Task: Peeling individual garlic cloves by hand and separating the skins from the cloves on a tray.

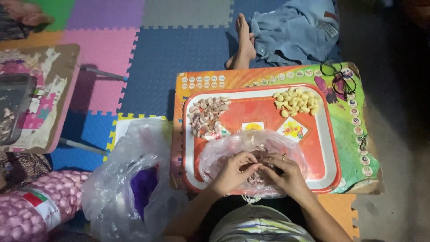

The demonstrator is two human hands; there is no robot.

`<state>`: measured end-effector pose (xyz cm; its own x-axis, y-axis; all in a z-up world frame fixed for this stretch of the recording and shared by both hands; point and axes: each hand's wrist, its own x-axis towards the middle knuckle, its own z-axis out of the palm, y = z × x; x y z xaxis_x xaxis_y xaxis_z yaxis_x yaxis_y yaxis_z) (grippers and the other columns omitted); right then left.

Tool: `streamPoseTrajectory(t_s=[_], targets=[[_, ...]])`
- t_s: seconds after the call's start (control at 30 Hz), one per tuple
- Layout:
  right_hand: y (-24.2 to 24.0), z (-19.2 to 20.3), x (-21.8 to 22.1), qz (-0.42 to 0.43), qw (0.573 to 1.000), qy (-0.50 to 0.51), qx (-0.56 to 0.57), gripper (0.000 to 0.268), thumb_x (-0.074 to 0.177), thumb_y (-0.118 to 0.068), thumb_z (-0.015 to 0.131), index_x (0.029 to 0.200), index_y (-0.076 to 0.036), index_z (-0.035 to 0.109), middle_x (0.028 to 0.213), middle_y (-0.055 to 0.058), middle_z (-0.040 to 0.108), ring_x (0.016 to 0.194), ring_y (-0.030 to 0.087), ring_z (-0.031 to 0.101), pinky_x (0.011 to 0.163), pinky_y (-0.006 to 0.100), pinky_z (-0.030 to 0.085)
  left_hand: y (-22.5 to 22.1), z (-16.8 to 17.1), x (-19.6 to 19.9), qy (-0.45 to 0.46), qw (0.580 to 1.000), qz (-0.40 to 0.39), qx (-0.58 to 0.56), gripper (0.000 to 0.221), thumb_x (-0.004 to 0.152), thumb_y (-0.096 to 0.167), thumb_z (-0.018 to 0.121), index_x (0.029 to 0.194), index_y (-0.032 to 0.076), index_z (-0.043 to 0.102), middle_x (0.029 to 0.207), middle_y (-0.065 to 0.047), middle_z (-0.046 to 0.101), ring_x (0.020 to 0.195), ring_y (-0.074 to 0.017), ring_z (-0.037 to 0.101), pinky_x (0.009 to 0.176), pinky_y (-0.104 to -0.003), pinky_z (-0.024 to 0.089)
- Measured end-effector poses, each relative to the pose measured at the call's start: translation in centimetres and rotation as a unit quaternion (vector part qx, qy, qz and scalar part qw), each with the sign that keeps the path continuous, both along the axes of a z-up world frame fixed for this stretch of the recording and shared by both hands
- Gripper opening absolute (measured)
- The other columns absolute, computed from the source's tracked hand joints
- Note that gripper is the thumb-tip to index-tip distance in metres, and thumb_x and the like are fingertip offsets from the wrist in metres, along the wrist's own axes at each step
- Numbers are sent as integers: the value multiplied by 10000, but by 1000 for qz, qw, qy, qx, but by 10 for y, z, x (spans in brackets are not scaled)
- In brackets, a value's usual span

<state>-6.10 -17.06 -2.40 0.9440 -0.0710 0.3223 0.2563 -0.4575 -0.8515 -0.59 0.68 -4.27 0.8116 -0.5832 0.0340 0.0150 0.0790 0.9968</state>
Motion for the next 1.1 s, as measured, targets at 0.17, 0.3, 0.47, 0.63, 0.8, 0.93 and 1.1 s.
streamPoseTrajectory(t_s=[0.17, 0.3, 0.47, 0.63, 0.8, 0.93, 1.1], targets=[[-7, -8, 1, -30, 999, 13, 39, 200, 699, -111, 801, 875, -50, 726, 826, 113, 731, 825, 286, 714, 744, 397, 540, 28, 102, 72, -178, 953, -154, 188, 310, 810, 248, 656, 1084, 111, 612, 1075, -98, 652, 968, -279, 640, 886, -433, 496], [-2, 13, -3, -27, 983, 159, 84, 211, 777, -102, 693, 962, -3, 711, 828, 40, 707, 637, 114, 596, 590, 217, 474, -6, 162, 175, -124, 889, -226, -378, 569, 893, 349, 718, 1384, 192, 478, 1326, -16, 549, 1314, -202, 477, 1059, -462, 511], [2, 9, -4, -12, 986, 142, 83, 217, 771, -98, 704, 976, -25, 718, 804, 29, 693, 635, 106, 570, 582, 210, 451, -86, 117, 289, -59, 806, -168, -565, 382, 1052, 321, 535, 1381, 140, 462, 1334, -115, 510, 1259, -244, 501, 1095, -410, 412], [1, 3, -9, 30, 990, 101, 89, 186, 762, -63, 698, 945, -29, 712, 997, 67, 700, 888, 173, 630, 791, 260, 481, -150, 38, 321, 114, 800, -42, -588, 424, 972, 286, 655, 1301, 79, 484, 1188, -186, 565, 1126, -303, 558, 985, -391, 474], [0, -2, -13, 16, 989, 116, 94, 209, 757, -107, 716, 953, -35, 727, 989, 77, 709, 913, 179, 640, 848, 280, 484, -167, 12, 302, 131, 763, -106, -624, 624, 974, 516, 563, 1473, 217, 338, 1438, -193, 360, 1297, -344, 423, 1088, -468, 410], [-2, 4, -14, 19, 987, 121, 108, 203, 768, -93, 695, 960, -32, 716, 1073, 84, 689, 943, 183, 629, 825, 273, 482, -173, -12, 302, 156, 784, -78, -596, 659, 962, 560, 504, 1474, 181, 336, 1486, -169, 297, 1322, -314, 386, 1092, -440, 394], [-2, 0, -15, 19, 984, 120, 128, 203, 771, -72, 696, 967, -20, 709, 1106, 90, 679, 923, 171, 623, 791, 256, 488, -167, -2, 298, 179, 788, -97, -580, 569, 970, 470, 544, 1436, 185, 385, 1446, -164, 372, 1301, -306, 432, 1078, -419, 432]])
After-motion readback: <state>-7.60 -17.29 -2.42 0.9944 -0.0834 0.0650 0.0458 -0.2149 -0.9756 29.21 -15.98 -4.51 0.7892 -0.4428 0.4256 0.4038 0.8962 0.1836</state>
